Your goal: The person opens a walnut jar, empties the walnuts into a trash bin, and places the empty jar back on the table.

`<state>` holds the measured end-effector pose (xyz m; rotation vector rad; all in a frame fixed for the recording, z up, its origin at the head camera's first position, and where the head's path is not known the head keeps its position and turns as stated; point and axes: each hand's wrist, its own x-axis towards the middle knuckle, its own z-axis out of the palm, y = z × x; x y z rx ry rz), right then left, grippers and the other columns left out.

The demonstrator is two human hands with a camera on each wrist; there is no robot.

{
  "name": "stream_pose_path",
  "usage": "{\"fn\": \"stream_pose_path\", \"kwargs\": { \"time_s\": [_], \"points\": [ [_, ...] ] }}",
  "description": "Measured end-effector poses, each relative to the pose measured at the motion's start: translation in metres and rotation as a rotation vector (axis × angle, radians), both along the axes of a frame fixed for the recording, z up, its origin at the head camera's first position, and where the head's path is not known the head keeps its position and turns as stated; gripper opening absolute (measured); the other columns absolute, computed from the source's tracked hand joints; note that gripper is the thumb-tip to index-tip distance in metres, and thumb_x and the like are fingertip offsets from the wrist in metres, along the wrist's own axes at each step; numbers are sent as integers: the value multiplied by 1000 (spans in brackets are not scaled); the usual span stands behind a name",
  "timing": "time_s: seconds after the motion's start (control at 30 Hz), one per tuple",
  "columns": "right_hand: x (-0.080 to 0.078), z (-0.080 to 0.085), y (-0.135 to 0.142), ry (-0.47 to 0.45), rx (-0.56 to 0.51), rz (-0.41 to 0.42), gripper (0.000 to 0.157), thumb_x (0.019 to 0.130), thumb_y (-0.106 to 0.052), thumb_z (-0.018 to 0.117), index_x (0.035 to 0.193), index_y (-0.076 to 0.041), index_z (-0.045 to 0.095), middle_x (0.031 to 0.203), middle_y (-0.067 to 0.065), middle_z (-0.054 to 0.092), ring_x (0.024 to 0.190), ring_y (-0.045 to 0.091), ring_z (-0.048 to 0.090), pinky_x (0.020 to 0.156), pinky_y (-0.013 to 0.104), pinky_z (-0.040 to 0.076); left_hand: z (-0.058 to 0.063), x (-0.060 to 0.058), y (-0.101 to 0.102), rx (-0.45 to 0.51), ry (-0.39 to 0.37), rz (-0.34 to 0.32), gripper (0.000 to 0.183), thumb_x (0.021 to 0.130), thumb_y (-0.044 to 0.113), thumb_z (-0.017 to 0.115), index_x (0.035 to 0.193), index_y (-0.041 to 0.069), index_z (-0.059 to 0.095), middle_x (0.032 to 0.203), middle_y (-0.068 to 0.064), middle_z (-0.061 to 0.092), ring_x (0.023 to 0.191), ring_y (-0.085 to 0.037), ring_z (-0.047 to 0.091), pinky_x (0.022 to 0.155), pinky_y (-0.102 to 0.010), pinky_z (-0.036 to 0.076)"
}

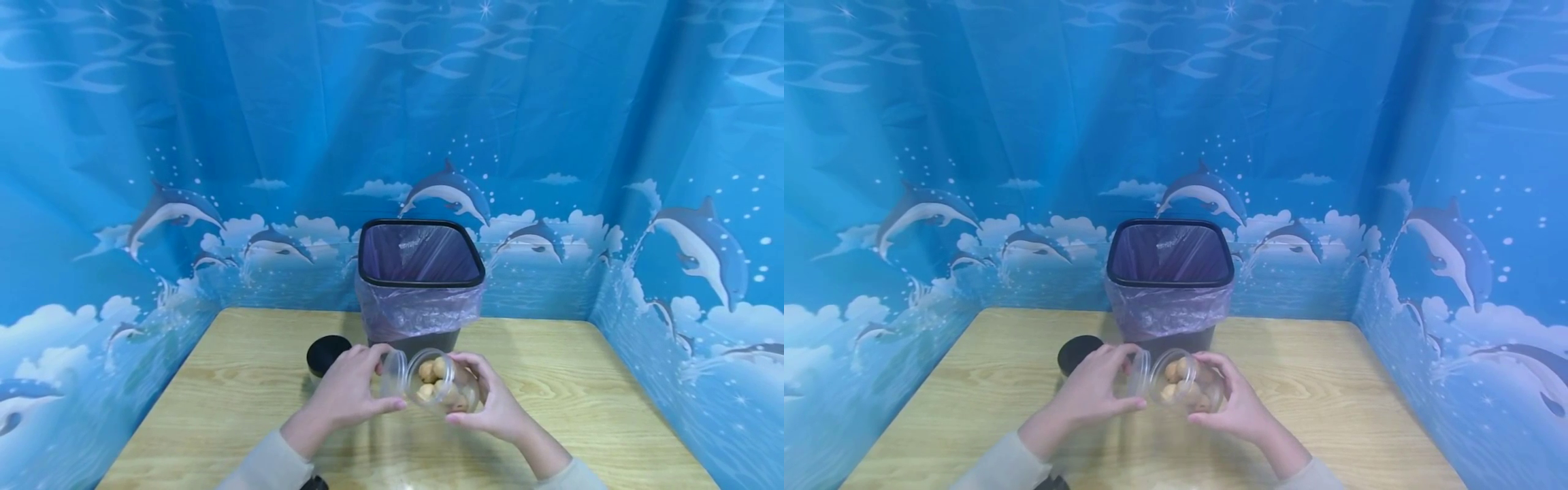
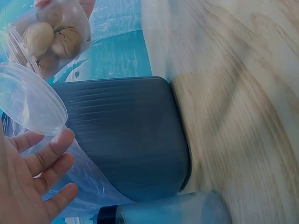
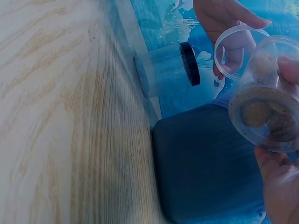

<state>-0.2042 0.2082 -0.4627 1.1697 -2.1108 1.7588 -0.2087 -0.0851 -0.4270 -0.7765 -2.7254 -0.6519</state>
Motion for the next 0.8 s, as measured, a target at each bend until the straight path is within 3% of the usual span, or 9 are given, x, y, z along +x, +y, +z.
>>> {"fn": "stream_pose_path", "kwargs": {
  "time_s": [0.3,0.63,0.8],
  "points": [
    [2,2,2,-4,-5,-14,88,65,13,85,140,8,39,144,-1,49,131,10,46,110,21,36,-11,3,-3,5,12,-26,95,73,84,60,137,14,54,91,11,55,85,-8,48,86,-35,46],
    [2,5,4,-5,-12,-17,88,65,14,84,140,8,39,143,-1,49,130,11,46,109,21,37,-26,3,-4,20,-66,-65,96,74,82,62,140,14,52,99,9,60,92,-11,55,89,-40,48],
    [3,6,4,-8,-11,-21,87,65,14,84,139,8,39,143,-1,49,130,10,46,109,21,37,-31,3,-6,22,-143,-80,96,73,81,65,142,16,50,105,8,62,98,-13,56,87,-40,51]
  ]
}}
